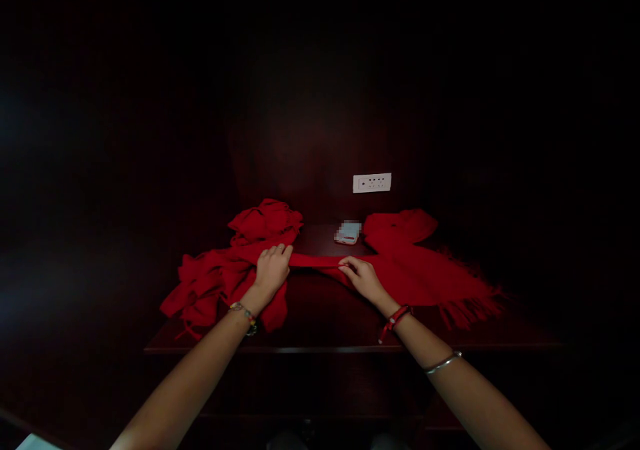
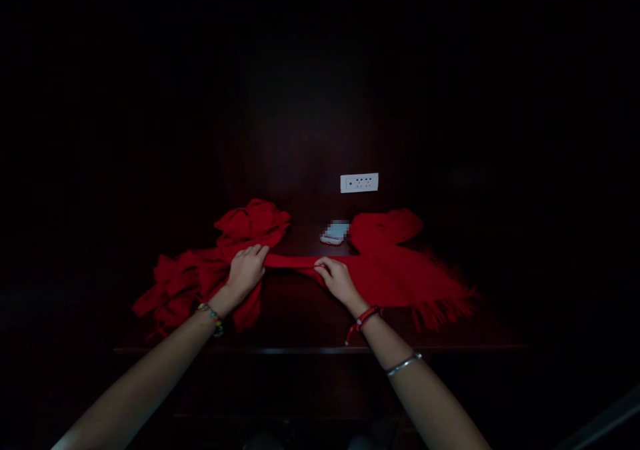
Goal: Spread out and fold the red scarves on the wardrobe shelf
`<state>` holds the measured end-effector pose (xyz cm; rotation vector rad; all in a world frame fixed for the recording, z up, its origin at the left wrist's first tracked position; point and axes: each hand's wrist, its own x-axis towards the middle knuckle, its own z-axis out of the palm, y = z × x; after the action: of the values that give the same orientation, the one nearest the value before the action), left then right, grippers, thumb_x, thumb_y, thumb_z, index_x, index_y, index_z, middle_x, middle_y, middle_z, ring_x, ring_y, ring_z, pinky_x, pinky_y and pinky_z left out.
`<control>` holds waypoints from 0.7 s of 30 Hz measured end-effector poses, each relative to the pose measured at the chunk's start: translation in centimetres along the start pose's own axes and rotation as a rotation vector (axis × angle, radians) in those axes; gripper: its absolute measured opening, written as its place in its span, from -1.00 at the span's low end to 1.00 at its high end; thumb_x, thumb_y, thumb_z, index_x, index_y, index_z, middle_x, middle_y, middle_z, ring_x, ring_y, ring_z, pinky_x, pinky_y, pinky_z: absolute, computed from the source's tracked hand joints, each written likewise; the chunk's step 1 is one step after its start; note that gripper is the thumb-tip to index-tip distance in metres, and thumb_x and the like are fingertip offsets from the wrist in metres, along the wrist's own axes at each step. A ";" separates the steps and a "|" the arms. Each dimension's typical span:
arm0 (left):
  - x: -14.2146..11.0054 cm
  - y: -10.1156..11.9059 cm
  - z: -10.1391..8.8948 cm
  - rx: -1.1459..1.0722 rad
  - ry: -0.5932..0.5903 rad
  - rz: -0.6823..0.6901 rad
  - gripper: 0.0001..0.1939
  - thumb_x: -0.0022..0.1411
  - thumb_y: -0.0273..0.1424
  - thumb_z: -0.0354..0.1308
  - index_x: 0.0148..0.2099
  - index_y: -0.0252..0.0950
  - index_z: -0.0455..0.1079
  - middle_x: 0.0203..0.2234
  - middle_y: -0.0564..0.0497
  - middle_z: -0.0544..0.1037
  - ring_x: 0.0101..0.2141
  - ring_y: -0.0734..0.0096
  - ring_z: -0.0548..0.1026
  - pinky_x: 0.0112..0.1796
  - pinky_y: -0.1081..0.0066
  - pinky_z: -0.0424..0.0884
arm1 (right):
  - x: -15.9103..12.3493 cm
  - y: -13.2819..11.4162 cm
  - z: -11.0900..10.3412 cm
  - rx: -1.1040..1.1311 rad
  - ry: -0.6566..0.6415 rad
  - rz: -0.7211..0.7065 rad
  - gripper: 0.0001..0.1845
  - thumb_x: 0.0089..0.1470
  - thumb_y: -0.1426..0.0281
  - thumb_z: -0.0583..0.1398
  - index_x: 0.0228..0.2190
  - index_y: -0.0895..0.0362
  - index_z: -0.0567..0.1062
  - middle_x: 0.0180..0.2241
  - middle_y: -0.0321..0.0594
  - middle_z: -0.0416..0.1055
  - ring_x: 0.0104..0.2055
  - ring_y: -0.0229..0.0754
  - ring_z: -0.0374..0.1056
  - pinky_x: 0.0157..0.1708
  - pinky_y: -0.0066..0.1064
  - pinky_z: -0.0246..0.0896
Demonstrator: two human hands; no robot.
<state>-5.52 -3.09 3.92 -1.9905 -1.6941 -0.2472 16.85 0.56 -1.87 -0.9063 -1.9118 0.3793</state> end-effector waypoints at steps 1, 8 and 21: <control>0.0 -1.0 -0.2 0.015 -0.001 0.002 -0.58 0.04 -0.59 -0.11 -0.01 -0.31 0.20 -0.16 -0.12 0.35 -0.16 0.22 0.32 -0.18 0.31 0.22 | 0.0 0.2 0.0 0.008 0.008 0.006 -0.77 0.02 0.28 0.00 -0.44 0.12 0.40 -0.41 -0.21 0.42 -0.35 -0.19 0.32 -0.31 -0.40 0.17; 0.4 -10.4 -2.9 0.109 -0.217 0.155 -0.56 0.01 -0.58 -0.13 -0.04 -0.24 0.25 -0.13 -0.08 0.35 -0.17 0.24 0.35 -0.21 0.34 0.28 | 0.2 1.0 0.1 -0.019 0.026 0.064 -0.76 0.02 0.27 0.00 -0.45 0.11 0.39 -0.42 -0.21 0.43 -0.36 -0.18 0.32 -0.32 -0.39 0.16; -3.7 -2.4 -2.1 -0.113 -0.173 0.546 -0.51 0.01 -0.49 0.06 0.04 -0.16 0.17 -0.05 -0.06 0.24 -0.03 0.23 0.18 -0.02 0.24 0.07 | -1.0 -0.1 -0.4 -0.111 -0.278 -0.161 -0.78 0.07 0.34 0.02 -0.35 0.14 0.44 -0.34 -0.19 0.44 -0.28 -0.24 0.32 -0.23 -0.44 0.15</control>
<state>-8.16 -7.13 4.67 -2.5275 -1.1810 0.0273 17.43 -0.26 -2.21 -0.7957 -2.2632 0.3181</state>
